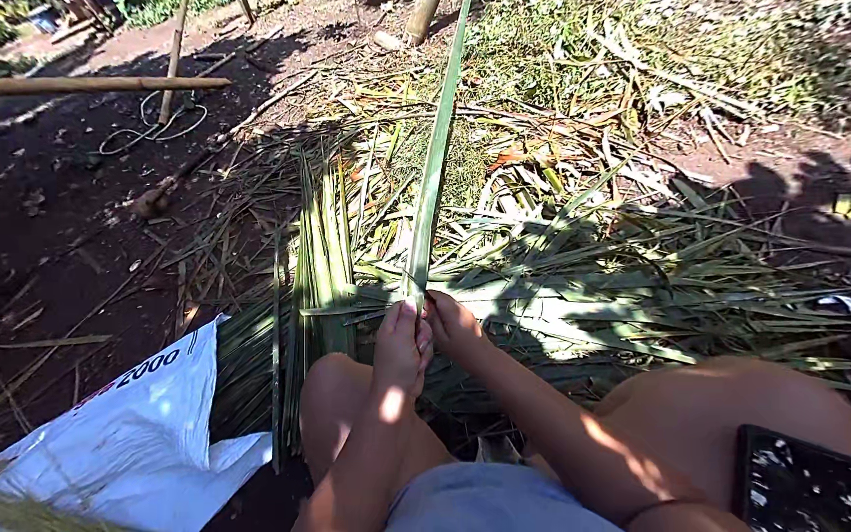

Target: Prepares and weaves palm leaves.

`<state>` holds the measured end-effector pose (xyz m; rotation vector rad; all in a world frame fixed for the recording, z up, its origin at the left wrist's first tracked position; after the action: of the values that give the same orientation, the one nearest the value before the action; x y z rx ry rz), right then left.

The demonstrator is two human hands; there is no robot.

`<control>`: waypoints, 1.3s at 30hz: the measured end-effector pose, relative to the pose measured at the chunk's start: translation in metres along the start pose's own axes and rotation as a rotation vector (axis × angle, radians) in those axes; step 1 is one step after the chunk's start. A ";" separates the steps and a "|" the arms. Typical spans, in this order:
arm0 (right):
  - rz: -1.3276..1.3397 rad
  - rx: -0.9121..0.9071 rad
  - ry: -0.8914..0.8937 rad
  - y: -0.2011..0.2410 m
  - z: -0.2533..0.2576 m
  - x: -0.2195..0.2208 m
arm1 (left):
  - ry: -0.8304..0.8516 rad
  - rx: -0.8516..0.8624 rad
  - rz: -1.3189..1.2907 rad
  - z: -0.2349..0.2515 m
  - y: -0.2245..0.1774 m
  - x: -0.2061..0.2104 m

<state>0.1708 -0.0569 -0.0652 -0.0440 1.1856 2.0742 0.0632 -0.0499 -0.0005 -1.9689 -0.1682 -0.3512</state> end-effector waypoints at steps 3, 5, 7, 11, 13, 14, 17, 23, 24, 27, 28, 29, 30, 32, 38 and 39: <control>0.013 0.039 0.041 -0.001 0.005 -0.002 | 0.018 -0.041 -0.017 -0.008 0.006 0.004; 0.017 0.030 0.035 -0.007 0.005 0.000 | 0.019 -0.067 -0.031 -0.011 0.007 0.004; 0.024 0.023 0.031 -0.013 0.004 0.003 | 0.013 -0.099 -0.042 -0.012 0.009 0.005; 0.043 0.013 0.039 -0.021 0.001 0.008 | 0.015 -0.141 -0.053 -0.013 0.014 0.003; 0.052 0.034 0.056 -0.024 0.000 0.010 | 0.014 -0.146 -0.050 -0.013 0.018 0.002; 0.049 0.035 0.056 -0.025 -0.001 0.011 | 0.004 -0.147 -0.052 -0.014 0.019 0.003; 0.023 0.031 0.061 -0.025 -0.002 0.012 | -0.011 -0.161 -0.052 -0.014 0.021 0.003; -0.194 -0.097 -0.047 -0.028 -0.007 0.021 | -0.046 -0.193 -0.082 -0.014 0.023 0.006; -0.223 -0.130 -0.067 -0.029 -0.008 0.022 | -0.055 -0.197 -0.090 -0.014 0.024 0.006; -0.277 -0.154 -0.072 -0.031 -0.009 0.022 | -0.068 -0.205 -0.087 -0.013 0.024 0.008; -0.288 -0.144 -0.070 -0.031 -0.009 0.021 | -0.069 -0.207 -0.089 -0.014 0.025 0.009; -0.294 -0.132 -0.068 -0.031 -0.009 0.020 | -0.067 -0.210 -0.097 -0.014 0.025 0.010; -0.301 -0.124 -0.071 -0.031 -0.010 0.020 | -0.063 -0.214 -0.107 -0.014 0.025 0.011; -0.286 -0.094 -0.083 -0.035 -0.011 0.020 | -0.063 -0.222 -0.131 -0.014 0.026 0.014; -0.212 0.546 0.126 -0.034 0.012 0.002 | -0.023 -0.267 -0.127 -0.028 0.035 0.023; -0.180 0.565 0.077 -0.048 0.013 0.001 | 0.002 -0.283 -0.110 -0.032 0.038 0.022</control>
<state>0.2033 -0.0324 -0.0930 0.0362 1.7083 1.5358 0.0894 -0.0956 -0.0144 -2.2433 -0.2369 -0.4695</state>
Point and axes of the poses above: each hand's wrist, its own z-axis towards the middle knuckle, its own x-axis out of the palm, y = z × x, the point moved 1 cm from there along z, towards the middle knuckle, and after that the axes turned 10 degrees about -y, right-handed, at the moved point
